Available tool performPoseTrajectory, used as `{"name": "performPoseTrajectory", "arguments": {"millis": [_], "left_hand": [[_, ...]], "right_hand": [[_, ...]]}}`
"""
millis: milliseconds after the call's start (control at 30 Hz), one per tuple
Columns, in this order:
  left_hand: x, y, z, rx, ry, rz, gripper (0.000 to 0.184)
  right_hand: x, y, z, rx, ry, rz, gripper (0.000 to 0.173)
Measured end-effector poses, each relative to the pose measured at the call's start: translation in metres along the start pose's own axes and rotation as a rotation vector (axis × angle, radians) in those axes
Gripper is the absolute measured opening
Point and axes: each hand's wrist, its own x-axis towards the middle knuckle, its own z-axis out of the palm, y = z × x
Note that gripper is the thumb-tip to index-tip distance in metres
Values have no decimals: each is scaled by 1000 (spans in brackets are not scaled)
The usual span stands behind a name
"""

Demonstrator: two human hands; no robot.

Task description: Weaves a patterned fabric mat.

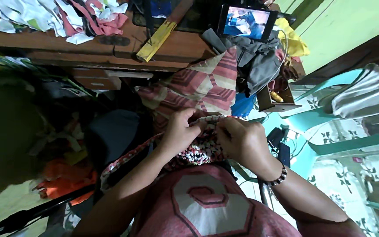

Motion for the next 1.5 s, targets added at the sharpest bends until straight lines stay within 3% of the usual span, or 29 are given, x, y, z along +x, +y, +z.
{"name": "performPoseTrajectory", "arguments": {"millis": [267, 467, 833, 1133, 1300, 1500], "left_hand": [[0, -2, 0, -63, -36, -34, 5], [-1, -6, 1, -97, -4, -24, 14], [-1, -5, 1, -127, -2, 9, 14], [-3, -1, 7, -82, -24, 15, 12], [-3, -10, 2, -75, 42, 61, 15], [-16, -10, 6, -71, 1, 205, 16]], "right_hand": [[-2, 14, -6, 161, -33, 75, 14], [-2, 19, -6, 188, -43, 100, 13], [-4, 7, 2, 35, 10, -43, 14], [-3, -8, 16, -79, -8, 14, 13], [3, -2, 2, 167, -73, 31, 14], [-1, 5, -3, 323, -128, -171, 20]]}}
